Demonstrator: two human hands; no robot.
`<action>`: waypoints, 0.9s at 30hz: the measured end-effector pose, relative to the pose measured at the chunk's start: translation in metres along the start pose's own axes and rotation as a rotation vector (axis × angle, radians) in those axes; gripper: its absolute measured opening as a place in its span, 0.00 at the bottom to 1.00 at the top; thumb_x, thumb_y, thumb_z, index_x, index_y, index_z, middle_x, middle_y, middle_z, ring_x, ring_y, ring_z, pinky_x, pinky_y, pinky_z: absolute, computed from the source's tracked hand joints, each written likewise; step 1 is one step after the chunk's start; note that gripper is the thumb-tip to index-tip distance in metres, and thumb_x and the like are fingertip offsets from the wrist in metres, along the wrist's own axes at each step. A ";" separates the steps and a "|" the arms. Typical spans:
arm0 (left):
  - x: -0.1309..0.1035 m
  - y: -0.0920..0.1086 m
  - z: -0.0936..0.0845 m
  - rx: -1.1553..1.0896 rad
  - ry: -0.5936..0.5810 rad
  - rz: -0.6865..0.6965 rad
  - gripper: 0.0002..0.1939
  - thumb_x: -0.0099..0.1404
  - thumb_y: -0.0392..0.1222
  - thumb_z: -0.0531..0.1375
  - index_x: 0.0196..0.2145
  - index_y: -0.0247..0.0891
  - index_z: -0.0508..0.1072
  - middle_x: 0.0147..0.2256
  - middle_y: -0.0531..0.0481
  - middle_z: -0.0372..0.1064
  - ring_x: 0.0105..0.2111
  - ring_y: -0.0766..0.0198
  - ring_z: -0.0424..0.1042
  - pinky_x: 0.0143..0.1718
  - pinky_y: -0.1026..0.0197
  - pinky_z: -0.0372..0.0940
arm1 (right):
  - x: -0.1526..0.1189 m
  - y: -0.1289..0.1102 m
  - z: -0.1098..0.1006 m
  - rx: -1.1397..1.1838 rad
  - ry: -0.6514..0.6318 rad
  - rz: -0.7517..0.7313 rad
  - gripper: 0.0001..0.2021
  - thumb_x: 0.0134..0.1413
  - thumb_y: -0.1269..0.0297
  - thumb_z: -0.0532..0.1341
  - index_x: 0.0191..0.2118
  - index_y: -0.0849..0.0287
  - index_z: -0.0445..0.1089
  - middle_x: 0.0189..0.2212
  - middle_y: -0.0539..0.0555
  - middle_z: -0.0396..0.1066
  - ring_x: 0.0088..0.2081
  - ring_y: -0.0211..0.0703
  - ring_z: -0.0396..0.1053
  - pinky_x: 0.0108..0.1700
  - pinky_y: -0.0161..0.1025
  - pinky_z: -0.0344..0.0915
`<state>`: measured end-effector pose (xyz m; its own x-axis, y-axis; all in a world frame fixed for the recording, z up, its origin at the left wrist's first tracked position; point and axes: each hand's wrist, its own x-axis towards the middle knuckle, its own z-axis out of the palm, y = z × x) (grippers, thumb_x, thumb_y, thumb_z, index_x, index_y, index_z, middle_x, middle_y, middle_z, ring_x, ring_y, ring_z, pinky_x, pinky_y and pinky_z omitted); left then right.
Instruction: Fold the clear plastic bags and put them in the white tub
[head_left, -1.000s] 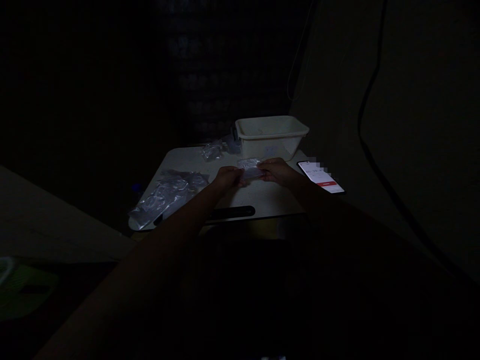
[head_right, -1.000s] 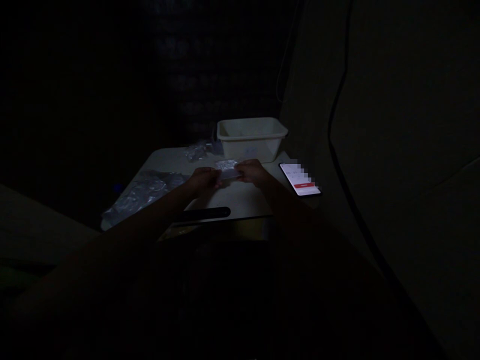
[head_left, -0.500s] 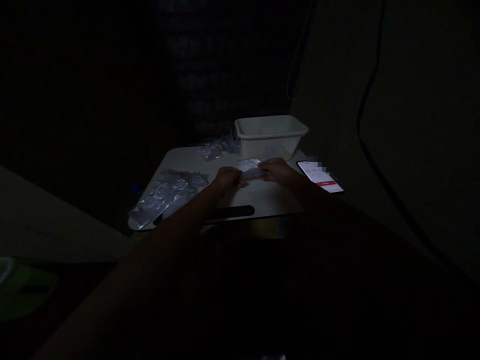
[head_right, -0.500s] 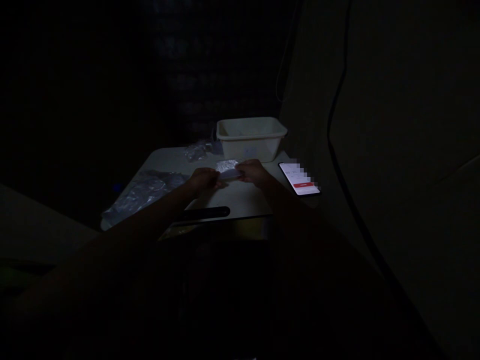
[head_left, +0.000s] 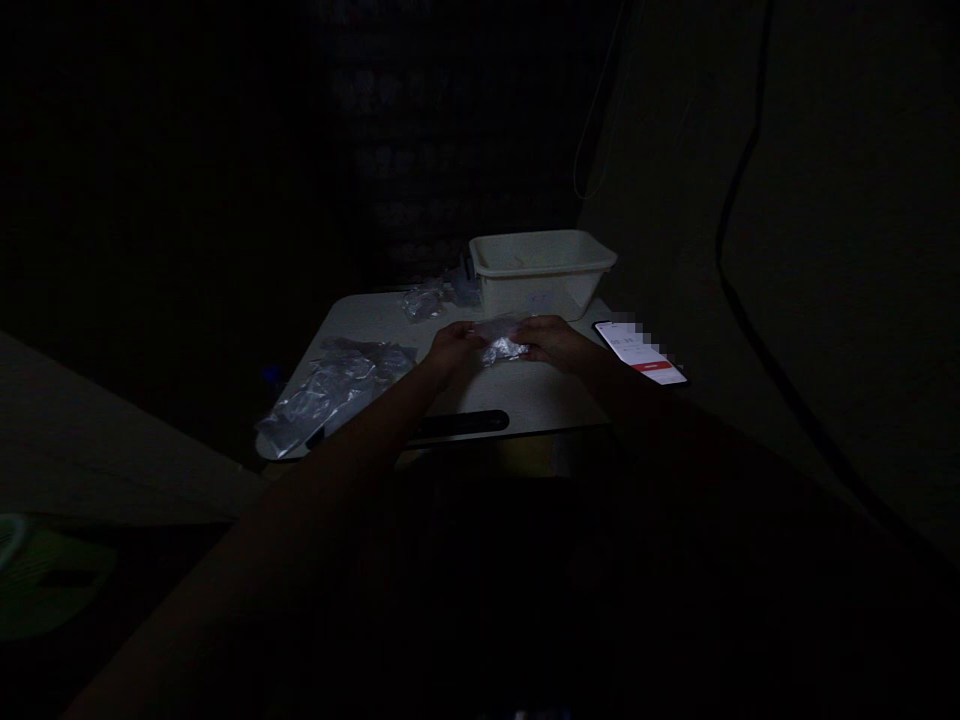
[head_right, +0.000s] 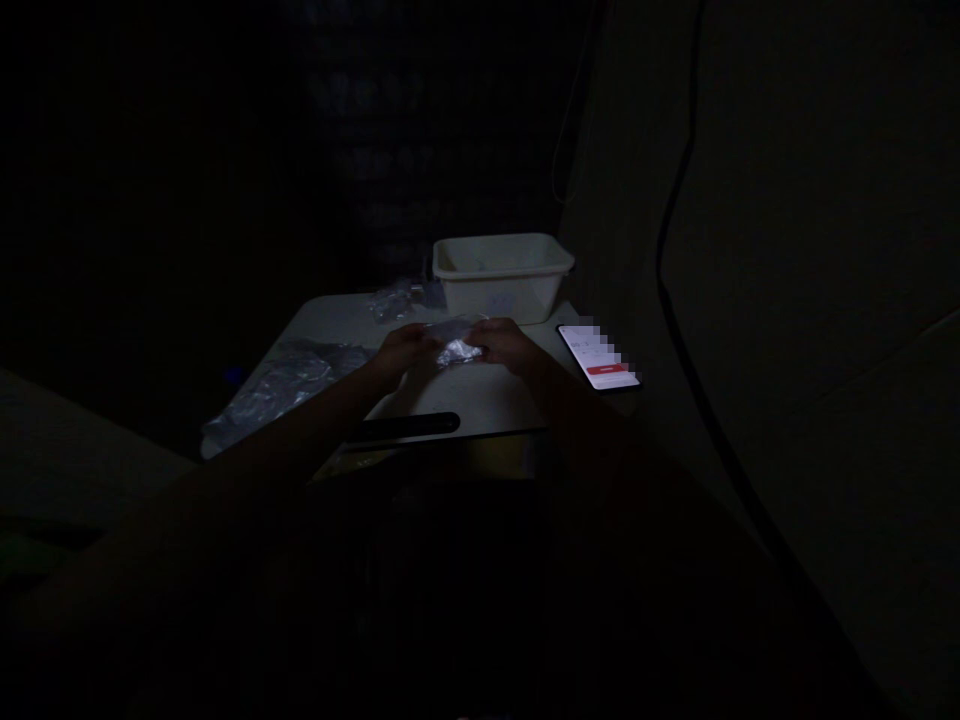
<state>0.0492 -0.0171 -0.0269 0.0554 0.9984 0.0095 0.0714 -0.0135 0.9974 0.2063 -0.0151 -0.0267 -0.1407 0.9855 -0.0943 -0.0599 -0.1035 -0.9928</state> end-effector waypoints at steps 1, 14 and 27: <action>0.001 0.000 0.000 0.004 0.001 0.019 0.03 0.42 0.31 0.58 0.19 0.33 0.66 0.16 0.57 0.61 0.17 0.75 0.58 0.19 0.72 0.54 | 0.001 0.001 0.000 -0.001 -0.017 -0.013 0.04 0.34 0.73 0.60 0.21 0.60 0.64 0.20 0.47 0.65 0.25 0.33 0.64 0.30 0.33 0.64; 0.001 0.005 -0.002 0.052 0.080 0.089 0.09 0.49 0.37 0.56 0.15 0.34 0.63 0.13 0.58 0.55 0.15 0.75 0.52 0.18 0.71 0.49 | 0.005 0.002 0.003 -0.210 0.053 -0.125 0.04 0.33 0.72 0.60 0.22 0.63 0.64 0.16 0.46 0.62 0.19 0.29 0.59 0.25 0.29 0.57; 0.002 -0.005 0.001 0.239 -0.066 0.087 0.06 0.45 0.36 0.57 0.15 0.33 0.65 0.12 0.58 0.56 0.14 0.75 0.53 0.17 0.70 0.49 | 0.006 -0.005 0.024 -0.606 0.034 -0.328 0.06 0.33 0.76 0.56 0.16 0.62 0.68 0.16 0.47 0.66 0.23 0.33 0.63 0.29 0.30 0.59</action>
<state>0.0500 -0.0154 -0.0324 0.1360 0.9873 0.0820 0.2966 -0.1195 0.9475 0.1824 -0.0113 -0.0207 -0.1779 0.9579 0.2255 0.4706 0.2841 -0.8353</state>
